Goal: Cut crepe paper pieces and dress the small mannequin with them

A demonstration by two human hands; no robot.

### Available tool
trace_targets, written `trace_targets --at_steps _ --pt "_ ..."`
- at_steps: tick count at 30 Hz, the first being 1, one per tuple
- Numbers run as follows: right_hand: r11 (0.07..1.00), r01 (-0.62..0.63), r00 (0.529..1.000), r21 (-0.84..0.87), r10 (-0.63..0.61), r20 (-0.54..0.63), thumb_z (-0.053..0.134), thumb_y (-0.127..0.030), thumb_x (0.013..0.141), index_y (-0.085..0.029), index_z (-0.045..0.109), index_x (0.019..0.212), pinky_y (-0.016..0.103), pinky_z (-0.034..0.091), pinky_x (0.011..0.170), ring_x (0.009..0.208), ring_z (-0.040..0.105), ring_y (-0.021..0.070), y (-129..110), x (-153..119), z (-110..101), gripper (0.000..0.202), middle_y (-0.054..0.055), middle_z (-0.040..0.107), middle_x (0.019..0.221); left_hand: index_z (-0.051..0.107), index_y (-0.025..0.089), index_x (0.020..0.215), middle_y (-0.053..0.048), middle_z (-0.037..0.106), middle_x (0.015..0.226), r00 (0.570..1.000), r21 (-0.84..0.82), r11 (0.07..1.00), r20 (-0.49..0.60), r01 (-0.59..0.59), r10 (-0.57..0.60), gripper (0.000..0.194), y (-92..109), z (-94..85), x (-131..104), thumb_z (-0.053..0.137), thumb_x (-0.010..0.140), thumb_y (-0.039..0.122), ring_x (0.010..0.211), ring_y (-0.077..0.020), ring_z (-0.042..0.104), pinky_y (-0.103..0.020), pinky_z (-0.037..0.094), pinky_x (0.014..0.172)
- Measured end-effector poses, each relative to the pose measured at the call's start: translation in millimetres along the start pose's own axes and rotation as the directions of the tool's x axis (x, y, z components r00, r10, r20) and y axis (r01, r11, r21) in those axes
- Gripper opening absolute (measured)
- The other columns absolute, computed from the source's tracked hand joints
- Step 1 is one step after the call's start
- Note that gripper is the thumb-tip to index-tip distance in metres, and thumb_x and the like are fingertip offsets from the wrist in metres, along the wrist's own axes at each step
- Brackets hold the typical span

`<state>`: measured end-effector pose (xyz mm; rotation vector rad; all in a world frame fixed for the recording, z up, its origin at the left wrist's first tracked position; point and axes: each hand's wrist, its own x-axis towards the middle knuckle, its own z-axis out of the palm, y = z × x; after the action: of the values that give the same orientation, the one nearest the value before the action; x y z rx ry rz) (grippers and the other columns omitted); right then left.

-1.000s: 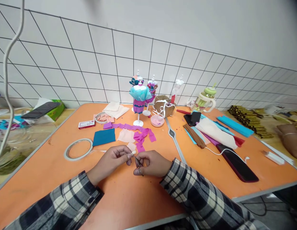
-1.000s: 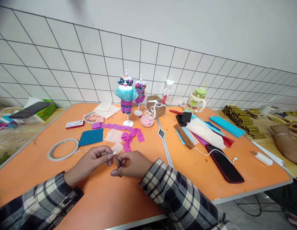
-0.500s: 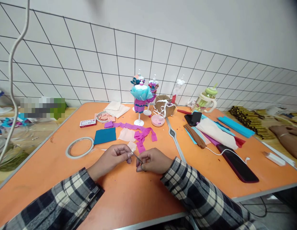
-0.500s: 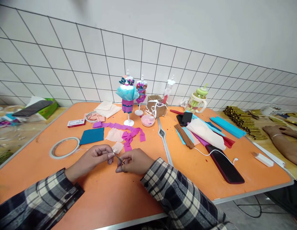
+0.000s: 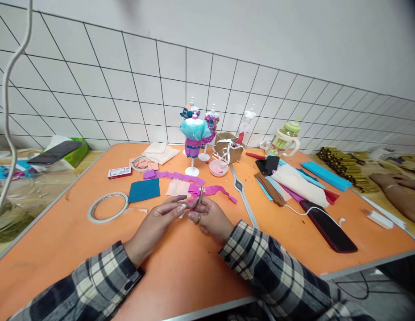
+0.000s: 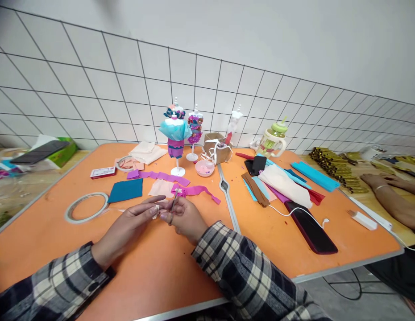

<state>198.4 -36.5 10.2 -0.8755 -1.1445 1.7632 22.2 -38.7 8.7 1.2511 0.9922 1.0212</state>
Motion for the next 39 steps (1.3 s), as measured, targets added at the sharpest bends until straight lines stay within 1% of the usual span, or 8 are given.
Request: trace_targets --at_steps 11,16,23,28,31,34,37,39 --pt "0.997 -0.048 0.988 0.06 0.056 -0.147 0.083 -0.036 0.054 -0.019 0.045 0.078 0.019 0.047 0.045 0.054 0.055 0.0076 9 3 11 0.048 -0.005 0.059 0.072 0.076 0.02 0.095 -0.01 0.063 0.127 0.989 -0.017 1.0 -0.145 -0.012 0.01 0.027 -13 11.0 -2 0.071 0.078 0.04 0.122 -0.0292 0.053 -0.04 0.038 0.105" --pt "0.971 0.021 0.986 -0.237 -0.06 -0.156 0.073 -0.036 0.068 -0.02 0.044 0.075 0.022 0.045 0.05 0.056 0.055 0.0103 7 4 -1 0.034 -0.004 0.057 0.066 0.067 0.021 0.112 -0.008 0.067 0.117 0.993 0.073 0.996 -0.108 -0.047 0.055 0.037 -6 3.1 -4 0.062 0.084 0.044 0.11 -0.0248 0.059 -0.034 0.046 0.092" --pt "0.148 0.286 0.892 -0.947 -0.402 0.207 0.055 -0.018 0.084 -0.022 0.062 0.085 0.027 0.038 0.067 0.075 0.06 0.0158 1 -8 -13 0.008 0.002 0.069 0.081 0.064 0.018 0.07 -0.002 0.062 0.068 0.996 0.47 0.879 0.053 -0.083 0.066 0.045 10 -3.2 -1 0.048 0.086 0.056 0.069 -0.0194 0.056 -0.028 0.044 0.064" --pt "-0.076 0.343 0.861 -0.936 -0.374 0.346 0.048 -0.017 0.089 -0.021 0.062 0.089 0.027 0.036 0.067 0.076 0.06 0.0162 4 -12 -12 0.015 0.004 0.069 0.081 0.065 0.017 0.07 0.002 0.057 0.062 0.991 0.41 0.912 0.129 -0.016 -0.04 0.038 9 4.2 0 0.054 0.083 0.052 0.062 -0.0158 0.051 -0.025 0.041 0.06" --pt "0.04 0.378 0.845 -0.925 -0.423 0.327 0.05 -0.018 0.089 -0.021 0.061 0.092 0.029 0.04 0.075 0.086 0.062 0.0176 1 -12 -13 0.012 0.005 0.07 0.09 0.062 0.017 0.07 0.002 0.057 0.064 0.992 0.36 0.933 0.114 0.005 -0.049 0.034 12 4.8 0 0.056 0.081 0.049 0.063 -0.0151 0.05 -0.024 0.041 0.061" --pt "0.447 0.338 0.892 -0.829 -0.432 0.13 0.062 -0.026 0.082 -0.021 0.054 0.09 0.031 0.047 0.078 0.095 0.062 0.02 -3 -9 -14 0.012 0.007 0.068 0.105 0.059 0.018 0.068 0.001 0.057 0.067 0.997 0.374 0.927 0.073 -0.022 -0.006 0.032 16 3.6 -1 0.055 0.082 0.045 0.067 -0.0157 0.051 -0.025 0.042 0.065" --pt "0.876 0.156 0.987 -0.456 -0.158 0.033 0.069 -0.035 0.075 -0.022 0.044 0.085 0.027 0.052 0.059 0.088 0.064 0.0188 -3 -4 -15 0.03 0.006 0.066 0.102 0.057 0.018 0.066 0.002 0.055 0.065 0.994 0.412 0.908 0.104 -0.076 0.036 0.032 19 3.6 -2 0.055 0.083 0.045 0.065 -0.0154 0.05 -0.024 0.042 0.063" --pt "0.969 0.035 0.997 -0.243 -0.018 0.071 0.074 -0.036 0.069 -0.022 0.041 0.085 0.022 0.052 0.051 0.081 0.064 0.0162 -1 -2 -15 0.039 0.004 0.065 0.099 0.058 0.019 0.067 0.001 0.056 0.065 0.99 0.43 0.897 0.134 -0.105 0.052 0.032 20 4.5 -3 0.054 0.083 0.046 0.064 -0.015 0.049 -0.024 0.042 0.062"
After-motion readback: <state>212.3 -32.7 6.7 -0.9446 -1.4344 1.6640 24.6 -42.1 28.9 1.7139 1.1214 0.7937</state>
